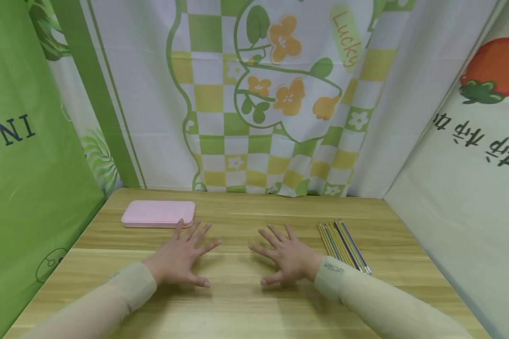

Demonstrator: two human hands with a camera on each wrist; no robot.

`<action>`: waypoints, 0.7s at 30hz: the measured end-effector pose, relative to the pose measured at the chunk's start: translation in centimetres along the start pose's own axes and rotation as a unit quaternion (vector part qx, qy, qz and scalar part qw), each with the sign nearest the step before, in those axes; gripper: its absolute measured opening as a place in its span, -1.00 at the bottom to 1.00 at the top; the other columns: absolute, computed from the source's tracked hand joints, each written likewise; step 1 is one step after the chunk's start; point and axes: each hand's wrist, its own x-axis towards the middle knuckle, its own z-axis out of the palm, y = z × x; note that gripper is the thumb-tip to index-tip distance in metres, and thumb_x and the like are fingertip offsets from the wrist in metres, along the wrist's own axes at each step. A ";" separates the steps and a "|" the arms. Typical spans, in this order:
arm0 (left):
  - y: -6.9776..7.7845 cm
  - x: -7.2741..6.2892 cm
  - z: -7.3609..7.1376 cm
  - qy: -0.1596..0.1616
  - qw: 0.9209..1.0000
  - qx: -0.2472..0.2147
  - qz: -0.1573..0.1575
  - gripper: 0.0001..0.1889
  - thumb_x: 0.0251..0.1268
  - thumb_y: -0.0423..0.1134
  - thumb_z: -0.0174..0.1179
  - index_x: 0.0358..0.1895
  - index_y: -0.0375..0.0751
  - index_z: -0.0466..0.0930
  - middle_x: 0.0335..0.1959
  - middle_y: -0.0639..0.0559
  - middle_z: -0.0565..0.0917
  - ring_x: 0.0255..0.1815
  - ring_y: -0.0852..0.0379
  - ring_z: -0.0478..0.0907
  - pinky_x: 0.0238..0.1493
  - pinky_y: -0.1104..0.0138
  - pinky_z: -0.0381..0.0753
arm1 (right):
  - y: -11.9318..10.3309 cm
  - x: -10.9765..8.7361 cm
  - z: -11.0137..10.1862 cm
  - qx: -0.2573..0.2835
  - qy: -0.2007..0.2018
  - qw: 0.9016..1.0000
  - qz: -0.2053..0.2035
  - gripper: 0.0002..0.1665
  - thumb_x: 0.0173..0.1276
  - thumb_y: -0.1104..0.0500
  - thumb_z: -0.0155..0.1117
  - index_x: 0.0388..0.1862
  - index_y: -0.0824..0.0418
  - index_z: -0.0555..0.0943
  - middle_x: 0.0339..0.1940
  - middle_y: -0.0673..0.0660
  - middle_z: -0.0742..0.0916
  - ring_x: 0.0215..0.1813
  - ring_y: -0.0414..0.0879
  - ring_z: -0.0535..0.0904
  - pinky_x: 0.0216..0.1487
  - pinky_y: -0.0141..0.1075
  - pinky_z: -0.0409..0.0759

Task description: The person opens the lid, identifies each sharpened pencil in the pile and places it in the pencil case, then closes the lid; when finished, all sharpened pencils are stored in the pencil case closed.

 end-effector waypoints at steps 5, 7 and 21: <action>-1.6 0.1 -0.8 0.030 0.998 -0.034 -0.031 0.10 0.07 0.59 0.21 0.63 0.05 0.24 0.66 -0.36 -0.02 0.65 -0.41 -0.20 0.46 -0.42 -0.37 | 0.7 1.2 -0.7 0.071 0.026 0.997 0.024 0.10 0.38 -0.60 0.01 0.72 -0.11 0.10 0.69 0.31 0.10 0.66 0.37 -0.10 0.47 0.47 -0.05; -2.6 0.1 -1.3 0.039 0.997 -0.041 -0.047 0.11 0.08 0.57 0.22 0.64 0.05 0.20 0.67 -0.32 -0.05 0.66 -0.38 -0.23 0.46 -0.42 -0.39 | 1.0 1.7 -1.3 0.102 0.039 0.993 0.035 0.07 0.40 -0.55 0.06 0.72 -0.09 0.10 0.69 0.32 0.09 0.66 0.38 -0.12 0.47 0.47 -0.07; -9.3 -0.6 -3.4 0.073 0.974 -0.100 -0.191 -0.05 0.35 0.32 0.23 0.64 -0.13 0.16 0.59 -0.41 0.11 0.59 -0.46 -0.01 0.38 -0.51 -0.13 | 0.2 7.6 -4.1 0.266 0.035 0.960 0.081 -0.01 0.54 -0.47 -0.06 0.75 -0.08 -0.03 0.72 0.25 0.00 0.69 0.29 -0.20 0.51 0.43 -0.20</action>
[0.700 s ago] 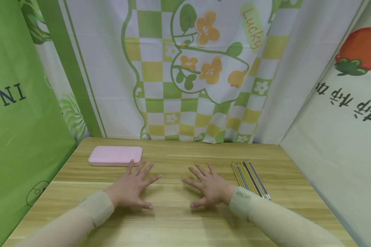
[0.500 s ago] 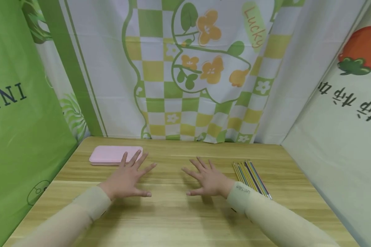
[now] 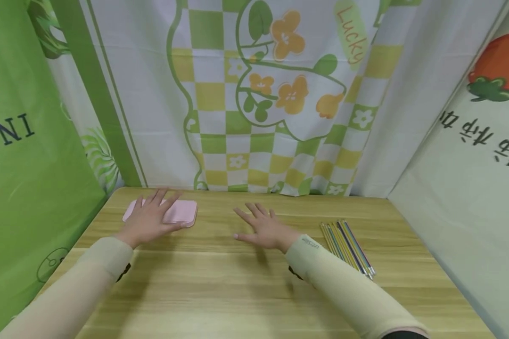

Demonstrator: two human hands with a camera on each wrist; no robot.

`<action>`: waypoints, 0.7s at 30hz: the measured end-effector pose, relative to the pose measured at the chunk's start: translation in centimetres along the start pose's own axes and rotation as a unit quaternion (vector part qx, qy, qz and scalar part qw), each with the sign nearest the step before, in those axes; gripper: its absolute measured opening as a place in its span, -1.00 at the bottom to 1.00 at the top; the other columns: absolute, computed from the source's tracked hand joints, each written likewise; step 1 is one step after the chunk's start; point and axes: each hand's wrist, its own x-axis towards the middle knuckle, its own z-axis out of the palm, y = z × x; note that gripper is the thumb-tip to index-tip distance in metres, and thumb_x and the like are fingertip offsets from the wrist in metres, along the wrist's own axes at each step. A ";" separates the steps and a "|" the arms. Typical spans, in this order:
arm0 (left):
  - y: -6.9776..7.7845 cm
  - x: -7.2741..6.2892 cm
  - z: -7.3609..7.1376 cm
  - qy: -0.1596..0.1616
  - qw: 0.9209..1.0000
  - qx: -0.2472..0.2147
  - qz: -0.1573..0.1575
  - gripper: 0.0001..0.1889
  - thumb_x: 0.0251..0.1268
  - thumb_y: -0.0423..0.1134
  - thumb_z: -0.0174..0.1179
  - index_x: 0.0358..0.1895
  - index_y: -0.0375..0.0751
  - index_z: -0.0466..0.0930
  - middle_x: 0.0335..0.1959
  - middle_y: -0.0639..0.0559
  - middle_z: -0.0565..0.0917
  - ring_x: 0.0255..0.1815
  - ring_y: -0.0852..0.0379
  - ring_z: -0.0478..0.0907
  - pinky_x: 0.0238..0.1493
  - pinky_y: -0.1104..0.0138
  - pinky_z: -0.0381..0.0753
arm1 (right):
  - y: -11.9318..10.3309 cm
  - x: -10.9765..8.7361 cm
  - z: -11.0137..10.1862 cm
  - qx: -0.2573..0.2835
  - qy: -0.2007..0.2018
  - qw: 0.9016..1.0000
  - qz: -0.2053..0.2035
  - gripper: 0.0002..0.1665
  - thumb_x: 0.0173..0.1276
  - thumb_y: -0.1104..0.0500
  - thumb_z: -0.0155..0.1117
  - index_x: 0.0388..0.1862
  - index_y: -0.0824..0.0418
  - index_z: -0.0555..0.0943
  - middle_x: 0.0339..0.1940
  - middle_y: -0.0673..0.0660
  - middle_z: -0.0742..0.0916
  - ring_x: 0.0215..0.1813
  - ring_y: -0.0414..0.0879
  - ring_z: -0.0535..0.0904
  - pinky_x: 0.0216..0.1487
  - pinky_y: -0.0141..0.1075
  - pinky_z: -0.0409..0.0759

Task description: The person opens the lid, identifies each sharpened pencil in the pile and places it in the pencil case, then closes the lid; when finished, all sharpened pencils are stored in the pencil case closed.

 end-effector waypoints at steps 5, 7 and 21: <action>-3.2 0.1 0.5 -0.003 0.995 -0.062 -0.081 -0.05 0.49 0.34 0.03 0.63 -0.33 0.05 0.53 -0.58 0.08 0.53 -0.59 -0.04 0.40 -0.48 -0.09 | -1.3 2.8 0.3 0.106 0.001 0.994 0.030 -0.07 0.59 -0.40 -0.11 0.75 -0.07 -0.04 0.71 0.28 0.06 0.68 0.27 -0.13 0.55 0.34 -0.10; -4.7 0.1 0.6 0.011 0.987 -0.099 -0.127 0.00 0.52 0.35 -0.02 0.62 -0.44 -0.04 0.52 -0.66 0.03 0.52 -0.64 -0.08 0.41 -0.46 -0.07 | -1.8 3.8 0.6 0.165 0.002 0.985 0.042 -0.10 0.61 -0.35 -0.11 0.75 -0.03 -0.04 0.69 0.30 0.08 0.68 0.27 -0.09 0.56 0.30 -0.05; -10.1 -0.9 1.1 -0.027 0.900 -0.313 -0.303 0.09 0.57 0.27 -0.05 0.58 -0.59 -0.43 0.52 -0.72 -0.13 0.55 -0.59 -0.12 0.52 -0.27 -0.03 | -5.1 10.2 4.6 0.519 0.024 0.848 0.103 -0.05 0.64 -0.33 -0.20 0.72 0.22 -0.05 0.73 0.23 -0.01 0.70 0.18 -0.18 0.63 0.05 -0.17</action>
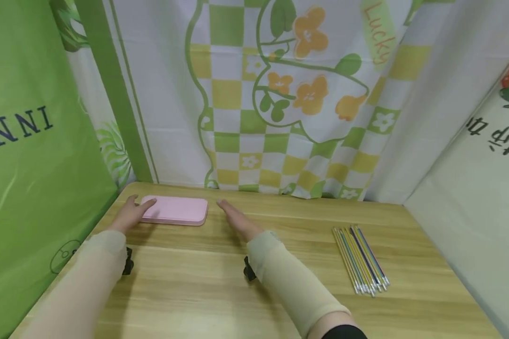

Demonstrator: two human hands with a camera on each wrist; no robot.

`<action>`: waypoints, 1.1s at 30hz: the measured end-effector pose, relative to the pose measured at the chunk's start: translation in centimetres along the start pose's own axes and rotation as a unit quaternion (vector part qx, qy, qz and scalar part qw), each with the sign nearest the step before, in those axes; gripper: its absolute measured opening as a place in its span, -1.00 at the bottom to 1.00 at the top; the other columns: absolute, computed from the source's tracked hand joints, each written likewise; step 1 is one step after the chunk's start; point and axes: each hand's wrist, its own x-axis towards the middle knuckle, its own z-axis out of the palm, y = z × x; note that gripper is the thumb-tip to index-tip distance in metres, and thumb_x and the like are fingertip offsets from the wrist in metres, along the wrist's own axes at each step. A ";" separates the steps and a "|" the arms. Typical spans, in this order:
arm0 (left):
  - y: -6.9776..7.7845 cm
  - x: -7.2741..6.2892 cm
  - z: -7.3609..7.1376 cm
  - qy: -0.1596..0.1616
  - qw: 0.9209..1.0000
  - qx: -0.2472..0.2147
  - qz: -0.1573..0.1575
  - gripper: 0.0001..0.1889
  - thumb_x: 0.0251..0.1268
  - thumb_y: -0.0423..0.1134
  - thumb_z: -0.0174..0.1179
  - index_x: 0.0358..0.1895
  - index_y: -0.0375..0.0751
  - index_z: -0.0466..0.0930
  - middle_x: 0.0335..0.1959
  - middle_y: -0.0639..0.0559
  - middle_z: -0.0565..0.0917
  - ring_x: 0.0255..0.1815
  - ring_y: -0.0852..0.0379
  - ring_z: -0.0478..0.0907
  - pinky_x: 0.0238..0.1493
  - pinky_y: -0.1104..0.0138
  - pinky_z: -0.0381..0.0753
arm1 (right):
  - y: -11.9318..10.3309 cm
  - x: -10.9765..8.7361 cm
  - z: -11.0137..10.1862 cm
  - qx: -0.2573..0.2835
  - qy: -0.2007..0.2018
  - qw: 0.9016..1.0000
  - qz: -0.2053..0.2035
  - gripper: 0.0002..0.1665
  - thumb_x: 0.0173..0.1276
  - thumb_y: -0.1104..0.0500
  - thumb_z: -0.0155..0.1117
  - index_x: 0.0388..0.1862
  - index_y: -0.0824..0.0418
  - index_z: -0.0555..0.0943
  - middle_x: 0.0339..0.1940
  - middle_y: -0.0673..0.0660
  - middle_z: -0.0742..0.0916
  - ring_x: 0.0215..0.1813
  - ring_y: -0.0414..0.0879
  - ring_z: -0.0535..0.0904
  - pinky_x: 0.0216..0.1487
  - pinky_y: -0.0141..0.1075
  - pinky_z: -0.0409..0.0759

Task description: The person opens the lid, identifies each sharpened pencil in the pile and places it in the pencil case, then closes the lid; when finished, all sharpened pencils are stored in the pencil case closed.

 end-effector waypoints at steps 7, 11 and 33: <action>1.7 -1.2 1.3 -0.050 0.999 -0.010 -0.002 -0.18 0.64 0.01 -0.03 0.49 -0.74 -0.01 0.46 -0.67 0.15 0.30 -0.39 0.41 0.14 0.06 0.61 | 0.4 0.6 1.1 0.033 0.053 0.998 0.019 -0.21 0.62 -0.01 0.05 0.59 0.47 0.19 0.57 0.40 0.35 0.55 0.25 0.29 0.51 0.05 0.30; 2.0 -2.0 2.6 -0.059 0.998 -0.013 0.005 -0.27 0.60 -0.10 0.04 0.42 -0.77 0.13 0.41 -0.65 0.26 0.26 -0.30 0.45 0.07 0.18 0.64 | 1.0 -0.5 0.2 -0.030 0.114 0.993 0.027 -0.27 0.53 0.14 0.24 0.52 0.48 0.32 0.30 0.38 0.61 0.21 0.11 0.63 0.19 -0.16 0.63; 5.4 -7.2 12.5 -0.131 0.974 0.064 0.172 0.17 -0.10 -0.27 0.65 0.51 -0.66 0.05 0.47 -0.61 0.21 0.47 -0.49 0.22 0.50 -0.17 0.19 | 3.0 -10.0 -8.1 -0.136 0.086 0.983 0.092 -0.50 0.45 0.39 0.25 0.31 0.44 0.36 -0.21 0.27 0.61 -0.28 -0.01 0.63 -0.18 -0.19 0.75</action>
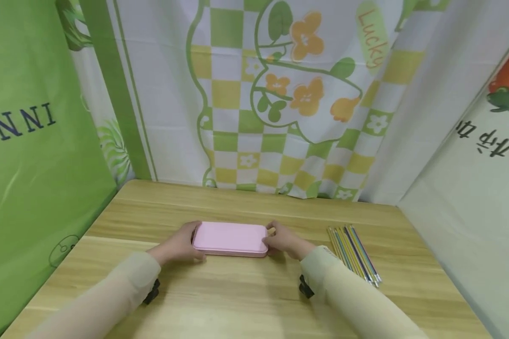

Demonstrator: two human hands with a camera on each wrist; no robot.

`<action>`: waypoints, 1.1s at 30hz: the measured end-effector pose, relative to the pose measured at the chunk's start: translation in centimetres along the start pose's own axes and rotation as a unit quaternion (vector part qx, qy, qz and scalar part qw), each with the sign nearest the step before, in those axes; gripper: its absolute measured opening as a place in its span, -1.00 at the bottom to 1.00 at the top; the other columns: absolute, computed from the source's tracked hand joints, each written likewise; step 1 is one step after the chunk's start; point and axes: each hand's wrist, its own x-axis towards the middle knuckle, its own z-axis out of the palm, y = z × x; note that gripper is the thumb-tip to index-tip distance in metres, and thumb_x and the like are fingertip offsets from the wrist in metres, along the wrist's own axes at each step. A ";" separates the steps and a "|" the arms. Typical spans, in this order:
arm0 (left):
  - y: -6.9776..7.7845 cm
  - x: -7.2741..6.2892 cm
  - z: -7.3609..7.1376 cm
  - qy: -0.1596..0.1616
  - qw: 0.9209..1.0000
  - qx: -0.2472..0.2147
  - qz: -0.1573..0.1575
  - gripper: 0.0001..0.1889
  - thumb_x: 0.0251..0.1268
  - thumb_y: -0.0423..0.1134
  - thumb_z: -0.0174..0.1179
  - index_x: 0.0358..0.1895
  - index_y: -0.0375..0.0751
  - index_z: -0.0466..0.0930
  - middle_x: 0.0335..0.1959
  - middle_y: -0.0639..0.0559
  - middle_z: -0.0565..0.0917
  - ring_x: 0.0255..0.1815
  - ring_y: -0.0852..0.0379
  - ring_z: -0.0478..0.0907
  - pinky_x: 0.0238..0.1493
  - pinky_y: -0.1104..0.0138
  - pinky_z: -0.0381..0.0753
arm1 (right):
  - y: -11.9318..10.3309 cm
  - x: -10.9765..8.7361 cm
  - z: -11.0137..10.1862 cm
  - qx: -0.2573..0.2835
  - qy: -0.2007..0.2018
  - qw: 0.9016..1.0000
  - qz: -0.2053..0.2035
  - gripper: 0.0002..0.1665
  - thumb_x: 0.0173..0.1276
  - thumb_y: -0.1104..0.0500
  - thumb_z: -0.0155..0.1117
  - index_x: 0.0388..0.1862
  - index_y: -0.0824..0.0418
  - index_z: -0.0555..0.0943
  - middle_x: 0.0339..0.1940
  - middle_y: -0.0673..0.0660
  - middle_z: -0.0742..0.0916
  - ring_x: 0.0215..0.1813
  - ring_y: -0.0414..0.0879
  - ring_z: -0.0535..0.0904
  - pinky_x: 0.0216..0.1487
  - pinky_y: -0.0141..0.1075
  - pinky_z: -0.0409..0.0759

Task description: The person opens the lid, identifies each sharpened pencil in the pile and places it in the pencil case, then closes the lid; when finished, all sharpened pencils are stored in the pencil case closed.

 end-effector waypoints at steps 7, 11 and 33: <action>0.2 0.3 0.5 -0.002 1.000 0.006 0.024 0.10 -0.11 -0.40 0.59 0.51 -0.63 0.08 0.44 -0.60 0.29 0.44 -0.45 0.32 0.47 -0.13 0.26 | 0.8 -1.2 -0.9 -0.008 -0.009 1.000 -0.006 -0.44 0.45 0.38 0.24 0.37 0.44 0.33 -0.19 0.27 0.61 -0.25 0.00 0.65 -0.16 -0.16 0.76; 0.4 0.4 0.6 -0.031 0.999 -0.003 0.037 0.15 -0.04 -0.38 0.58 0.58 -0.54 -0.02 0.52 -0.55 0.19 0.51 -0.43 0.22 0.51 -0.15 0.17 | 1.0 -1.8 -1.5 0.000 -0.014 1.000 -0.006 -0.40 0.45 0.38 0.23 0.40 0.46 0.29 -0.18 0.27 0.59 -0.23 0.00 0.64 -0.10 -0.11 0.75; 0.8 2.5 1.5 -0.024 0.998 0.014 0.052 -0.09 -0.13 -0.27 0.64 0.36 -0.42 0.36 0.26 -0.35 0.53 0.29 -0.25 0.47 0.41 -0.11 0.37 | -1.4 -2.9 4.3 -0.530 0.060 0.751 -0.389 -0.90 0.51 0.15 0.30 -0.20 0.17 0.64 -0.20 0.06 0.70 -0.11 -0.04 0.66 -0.04 -0.23 0.68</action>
